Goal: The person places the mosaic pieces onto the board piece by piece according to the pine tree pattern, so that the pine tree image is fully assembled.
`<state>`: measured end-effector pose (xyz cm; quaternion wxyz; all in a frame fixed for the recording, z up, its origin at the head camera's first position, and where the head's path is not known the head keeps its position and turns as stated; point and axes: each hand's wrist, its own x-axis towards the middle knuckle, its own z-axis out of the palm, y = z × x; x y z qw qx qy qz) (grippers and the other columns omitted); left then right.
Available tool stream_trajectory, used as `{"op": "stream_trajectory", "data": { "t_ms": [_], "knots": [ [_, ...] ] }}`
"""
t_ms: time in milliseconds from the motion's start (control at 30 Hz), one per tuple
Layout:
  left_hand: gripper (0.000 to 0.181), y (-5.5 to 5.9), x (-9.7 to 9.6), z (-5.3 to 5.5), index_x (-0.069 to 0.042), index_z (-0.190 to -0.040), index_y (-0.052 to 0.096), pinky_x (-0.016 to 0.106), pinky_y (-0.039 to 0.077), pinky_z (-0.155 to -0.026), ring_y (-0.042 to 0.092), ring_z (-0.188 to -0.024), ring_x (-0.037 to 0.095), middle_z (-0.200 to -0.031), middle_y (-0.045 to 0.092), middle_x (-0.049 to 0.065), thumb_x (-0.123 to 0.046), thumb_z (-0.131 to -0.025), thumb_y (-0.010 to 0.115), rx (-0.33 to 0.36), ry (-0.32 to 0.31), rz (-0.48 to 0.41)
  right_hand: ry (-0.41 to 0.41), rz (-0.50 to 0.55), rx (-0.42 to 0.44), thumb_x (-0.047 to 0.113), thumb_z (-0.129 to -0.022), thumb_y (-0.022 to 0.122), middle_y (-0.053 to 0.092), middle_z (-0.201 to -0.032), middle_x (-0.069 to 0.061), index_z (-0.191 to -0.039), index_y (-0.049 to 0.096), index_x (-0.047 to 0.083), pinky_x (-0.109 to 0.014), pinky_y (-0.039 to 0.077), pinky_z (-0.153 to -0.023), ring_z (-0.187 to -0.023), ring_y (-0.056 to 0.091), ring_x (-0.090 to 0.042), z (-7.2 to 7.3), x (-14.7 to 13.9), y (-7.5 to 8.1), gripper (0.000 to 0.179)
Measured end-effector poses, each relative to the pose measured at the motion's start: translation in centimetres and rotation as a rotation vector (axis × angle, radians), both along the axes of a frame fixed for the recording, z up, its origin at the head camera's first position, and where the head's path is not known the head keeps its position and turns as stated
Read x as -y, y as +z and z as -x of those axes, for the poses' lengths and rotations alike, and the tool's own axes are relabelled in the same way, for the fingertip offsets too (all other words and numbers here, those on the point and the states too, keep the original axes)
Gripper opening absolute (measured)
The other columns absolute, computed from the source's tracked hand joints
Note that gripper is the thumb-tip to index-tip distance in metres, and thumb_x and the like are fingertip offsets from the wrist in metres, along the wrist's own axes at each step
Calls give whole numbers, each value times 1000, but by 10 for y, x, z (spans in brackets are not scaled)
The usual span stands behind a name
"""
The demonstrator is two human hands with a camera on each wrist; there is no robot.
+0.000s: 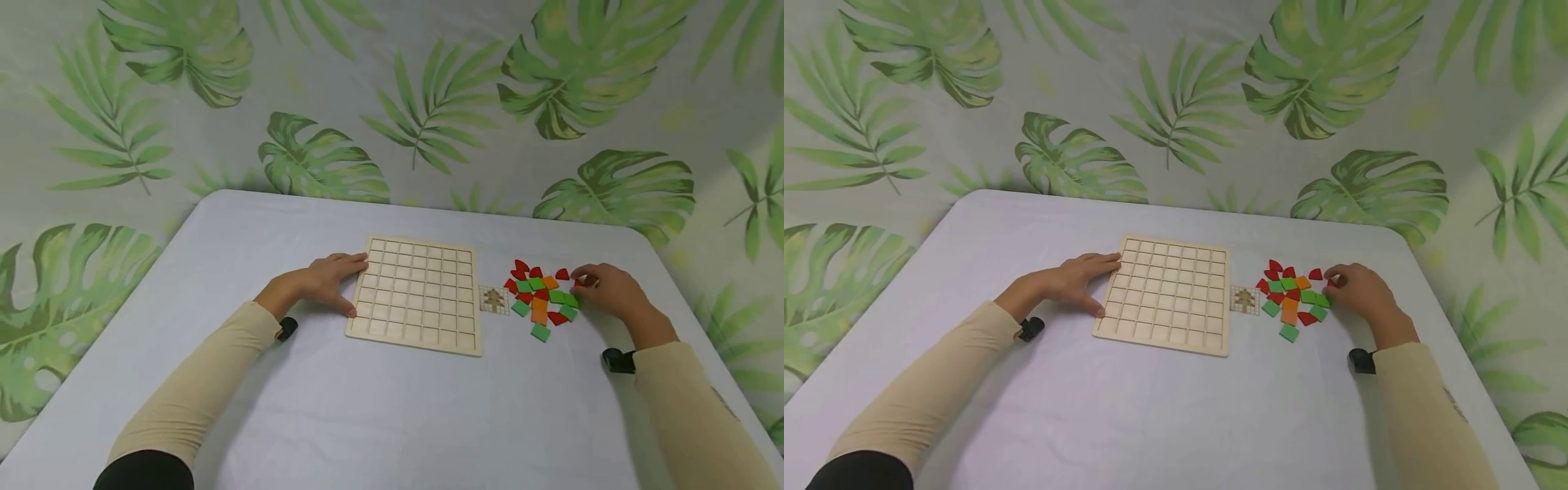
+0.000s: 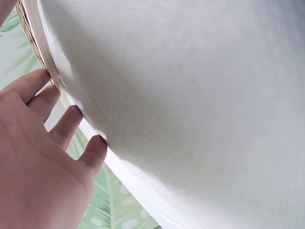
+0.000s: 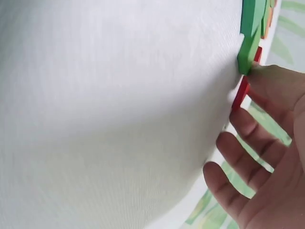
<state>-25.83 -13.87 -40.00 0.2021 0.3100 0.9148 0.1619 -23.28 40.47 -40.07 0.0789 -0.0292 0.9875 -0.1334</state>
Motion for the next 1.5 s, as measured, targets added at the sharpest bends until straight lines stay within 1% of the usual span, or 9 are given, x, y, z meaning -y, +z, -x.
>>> {"op": "stream_trajectory", "data": {
  "t_ms": [133,300,567,833,1000,1133,1267,1367,1500],
  "knots": [
    [102,-1,0,0,-11,-158,27,64,22,-118,16,-154,38,-169,15,6,-46,-78,81,-9,2,12,34,2,9,16,-91,62,63,-107,-27,-121,65,-2,-51,51,-79,-94,57,-39,1,-5,-1,35],
    [102,1,0,0,-11,-158,27,65,22,-118,15,-154,38,-169,14,6,-46,-78,80,0,-2,14,16,8,15,8,-89,58,62,-108,-28,-120,66,-3,-53,51,-81,-95,56,-40,2,-8,-1,34],
    [102,1,0,-1,-11,-158,26,65,22,-118,16,-154,39,-169,14,6,-48,-78,80,-7,-14,22,31,-3,-14,8,-91,57,63,-105,-28,-116,67,-6,-55,50,-83,-93,57,-39,0,-7,-3,30],
    [102,3,-1,-2,-11,-159,24,64,21,-119,13,-155,38,-169,11,6,-47,-80,78,12,-17,37,-11,3,-16,10,-91,57,63,-107,-30,-116,63,-9,-57,49,-86,-95,56,-41,-3,-7,-4,32],
    [102,4,-2,-1,-11,-159,23,64,21,-119,12,-155,39,-170,10,6,-47,-81,78,16,-25,46,-38,41,-57,12,-93,57,62,-112,-31,-120,59,-9,-57,51,-86,-99,57,-43,-6,-8,-3,34],
    [102,4,-2,-1,-12,-159,21,63,20,-120,12,-155,39,-170,9,5,-47,-81,77,13,-31,67,-50,85,-123,13,-93,59,62,-113,-33,-121,58,-9,-56,54,-82,-100,58,-44,-8,-8,0,36],
    [102,3,-2,0,-13,-159,21,62,20,-120,11,-155,38,-170,8,4,-47,-82,76,17,-25,73,-59,126,-186,11,-94,60,63,-114,-33,-122,59,-8,-57,54,-83,-101,59,-46,-7,-4,3,34],
    [101,4,-2,-1,-13,-159,21,62,20,-121,11,-156,37,-170,8,3,-46,-82,77,23,-15,70,-50,146,-220,11,-94,61,65,-114,-32,-121,61,-7,-48,57,-79,-101,60,-45,-5,3,5,33],
    [101,3,-1,-2,-13,-159,21,62,20,-120,11,-155,38,-170,9,4,-46,-82,77,19,-15,66,-40,157,-240,11,-94,62,66,-114,-30,-121,62,-6,-41,56,-76,-101,60,-43,-2,14,7,32]
  ]
}}
